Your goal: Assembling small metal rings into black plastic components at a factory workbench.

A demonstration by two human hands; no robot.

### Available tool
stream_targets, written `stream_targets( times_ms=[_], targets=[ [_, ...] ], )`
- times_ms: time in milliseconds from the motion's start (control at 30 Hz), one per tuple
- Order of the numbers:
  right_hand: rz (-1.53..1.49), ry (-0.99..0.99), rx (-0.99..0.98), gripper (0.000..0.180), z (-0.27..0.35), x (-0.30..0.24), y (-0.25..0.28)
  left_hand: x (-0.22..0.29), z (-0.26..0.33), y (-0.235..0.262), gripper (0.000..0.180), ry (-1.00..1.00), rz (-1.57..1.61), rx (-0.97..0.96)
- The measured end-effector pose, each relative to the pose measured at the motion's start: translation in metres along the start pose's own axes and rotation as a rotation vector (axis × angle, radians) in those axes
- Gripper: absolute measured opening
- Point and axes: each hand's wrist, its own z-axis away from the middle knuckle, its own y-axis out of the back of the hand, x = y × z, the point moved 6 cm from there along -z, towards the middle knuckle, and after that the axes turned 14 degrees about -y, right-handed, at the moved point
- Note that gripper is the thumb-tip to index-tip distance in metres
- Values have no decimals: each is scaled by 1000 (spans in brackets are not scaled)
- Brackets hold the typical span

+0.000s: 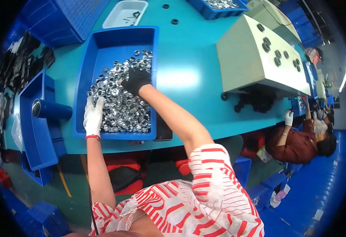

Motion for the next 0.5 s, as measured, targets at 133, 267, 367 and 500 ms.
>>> stream_targets(
  times_ms=[133,267,367,500],
  targets=[
    [15,-83,-100,67,10,1,-4,6,-9,-16,62,-13,-74,-121],
    [65,-52,-67,70,9,-1,-7,8,-24,-34,62,-44,-59,-158],
    [39,-1,-111,71,5,-8,-16,2,-32,-45,74,-37,-26,-86],
    [-169,-17,-168,67,-4,-8,-25,21,-35,-52,72,20,177,-35]
  ],
)
